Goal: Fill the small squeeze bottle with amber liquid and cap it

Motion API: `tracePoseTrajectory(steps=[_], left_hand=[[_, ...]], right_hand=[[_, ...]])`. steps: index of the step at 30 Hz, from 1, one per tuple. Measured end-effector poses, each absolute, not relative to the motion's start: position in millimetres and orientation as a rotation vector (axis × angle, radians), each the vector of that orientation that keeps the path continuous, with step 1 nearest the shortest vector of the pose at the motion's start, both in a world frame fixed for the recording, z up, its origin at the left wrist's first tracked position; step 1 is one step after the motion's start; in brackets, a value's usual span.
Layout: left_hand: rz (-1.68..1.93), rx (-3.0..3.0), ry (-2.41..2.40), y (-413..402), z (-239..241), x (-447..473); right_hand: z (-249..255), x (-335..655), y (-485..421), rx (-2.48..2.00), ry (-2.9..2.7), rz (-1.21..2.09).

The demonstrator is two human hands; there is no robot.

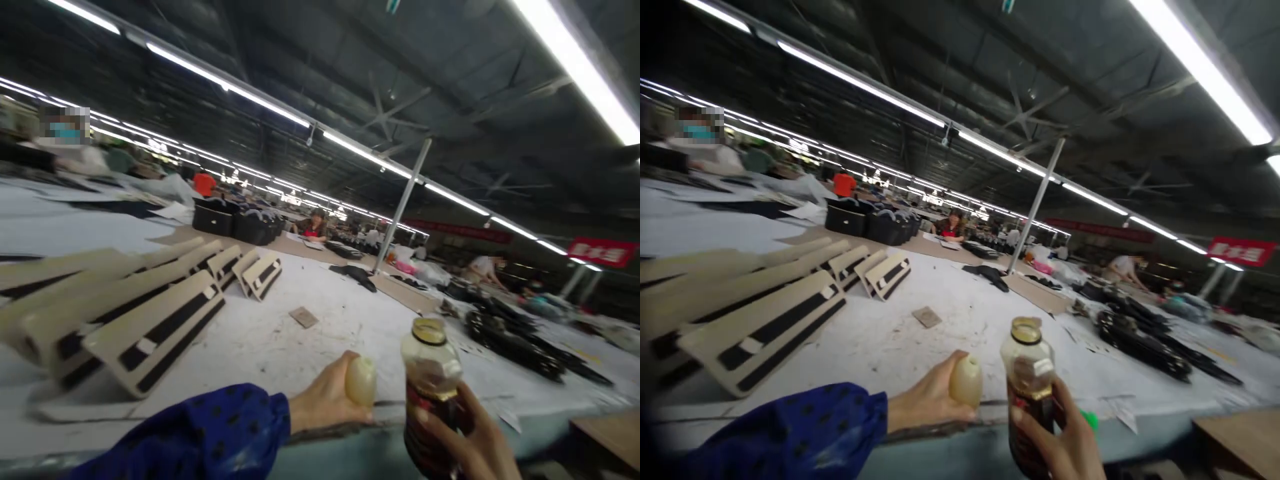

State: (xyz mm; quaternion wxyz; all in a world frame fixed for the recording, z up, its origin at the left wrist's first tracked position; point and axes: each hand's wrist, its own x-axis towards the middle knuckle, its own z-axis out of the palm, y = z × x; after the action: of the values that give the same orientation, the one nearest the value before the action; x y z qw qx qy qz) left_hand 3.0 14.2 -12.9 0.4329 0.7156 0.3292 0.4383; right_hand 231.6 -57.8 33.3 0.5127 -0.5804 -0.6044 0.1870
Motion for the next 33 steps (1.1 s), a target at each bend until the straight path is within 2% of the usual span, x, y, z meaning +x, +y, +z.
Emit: tracePoseTrajectory(steps=[10, 20, 33], left_hand=[[1.059, 1.804, 0.821, 7.7, -16.4, -1.1], [1.041, 1.839, 0.747, 9.4, -21.6, -1.8], [1.036, 1.873, 0.718, 10.1, -24.6, -2.4]], right_hand=[[25.5, 269.5, -44.1, -1.530, -1.774, 0.162], [12.9, 271.4, -37.2, -1.264, -2.003, -0.510], [21.9, 256.8, -43.6, -1.168, -1.902, -0.786]])
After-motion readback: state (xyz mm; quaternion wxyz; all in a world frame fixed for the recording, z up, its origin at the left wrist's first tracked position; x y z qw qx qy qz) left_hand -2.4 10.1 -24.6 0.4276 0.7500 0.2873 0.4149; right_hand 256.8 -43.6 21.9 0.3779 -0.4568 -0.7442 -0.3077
